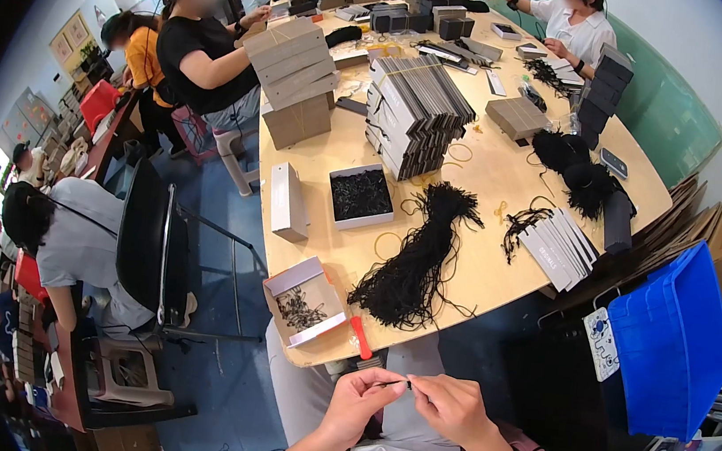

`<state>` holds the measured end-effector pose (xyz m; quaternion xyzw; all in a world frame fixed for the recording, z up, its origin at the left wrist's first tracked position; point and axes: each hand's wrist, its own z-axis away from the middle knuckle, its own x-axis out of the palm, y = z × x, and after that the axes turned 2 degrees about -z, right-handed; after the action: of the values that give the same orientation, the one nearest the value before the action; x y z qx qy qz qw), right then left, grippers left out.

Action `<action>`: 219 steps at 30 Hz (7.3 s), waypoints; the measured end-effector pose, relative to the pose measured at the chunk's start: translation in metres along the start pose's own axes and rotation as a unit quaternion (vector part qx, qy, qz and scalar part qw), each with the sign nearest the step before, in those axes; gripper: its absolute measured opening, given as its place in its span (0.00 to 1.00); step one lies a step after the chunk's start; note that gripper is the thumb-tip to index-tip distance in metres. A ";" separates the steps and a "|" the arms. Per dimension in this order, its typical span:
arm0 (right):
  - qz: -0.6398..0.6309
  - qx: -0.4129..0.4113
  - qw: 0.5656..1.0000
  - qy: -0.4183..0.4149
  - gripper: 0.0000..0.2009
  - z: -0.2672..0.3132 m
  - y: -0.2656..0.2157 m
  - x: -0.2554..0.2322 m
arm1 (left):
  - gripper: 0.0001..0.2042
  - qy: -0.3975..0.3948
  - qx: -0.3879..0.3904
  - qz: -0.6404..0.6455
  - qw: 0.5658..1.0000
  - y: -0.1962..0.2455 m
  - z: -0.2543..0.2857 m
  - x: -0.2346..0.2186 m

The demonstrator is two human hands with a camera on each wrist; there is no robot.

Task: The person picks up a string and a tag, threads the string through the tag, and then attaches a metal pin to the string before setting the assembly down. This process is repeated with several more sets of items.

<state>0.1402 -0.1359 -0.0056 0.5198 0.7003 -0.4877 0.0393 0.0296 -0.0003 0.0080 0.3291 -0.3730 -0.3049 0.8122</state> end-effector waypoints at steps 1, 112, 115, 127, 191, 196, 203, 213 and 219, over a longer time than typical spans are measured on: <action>0.009 -0.010 1.000 -0.007 0.11 0.000 0.001 -0.001 | 0.06 0.006 0.006 -0.008 1.000 0.000 0.000 0.000; -0.263 0.335 0.903 -0.063 0.06 0.028 0.015 -0.011 | 0.05 -0.009 0.206 -0.356 0.911 -0.027 0.019 -0.047; -0.284 0.330 0.900 -0.029 0.04 0.035 0.025 -0.007 | 0.05 0.030 0.197 -0.318 0.927 -0.032 0.018 -0.045; -0.351 0.425 0.833 0.050 0.04 0.049 0.064 0.018 | 0.06 0.129 0.301 -0.385 0.863 -0.058 -0.001 -0.043; -0.206 0.122 0.971 0.005 0.08 0.028 -0.016 0.000 | 0.04 -0.087 0.181 -0.141 0.969 -0.022 0.027 -0.029; -0.129 0.074 0.989 0.016 0.08 0.023 -0.017 0.002 | 0.05 -0.098 0.176 -0.132 0.971 -0.029 0.025 -0.025; -0.174 0.164 0.970 0.045 0.13 0.039 -0.012 0.012 | 0.11 -0.054 0.247 -0.287 0.924 -0.030 0.019 -0.018; -0.382 0.183 0.899 -0.110 0.26 0.038 0.005 0.009 | 0.13 -0.080 0.233 -0.342 0.907 0.008 0.027 -0.004; -0.240 0.153 0.958 -0.038 0.28 0.045 -0.002 0.038 | 0.15 -0.088 0.267 -0.309 0.909 0.024 0.013 0.012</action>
<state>0.1008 -0.1422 -0.0488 0.3172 0.7193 -0.6037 -0.1324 0.0316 0.0006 0.0376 0.6040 -0.3902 -0.4573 0.5233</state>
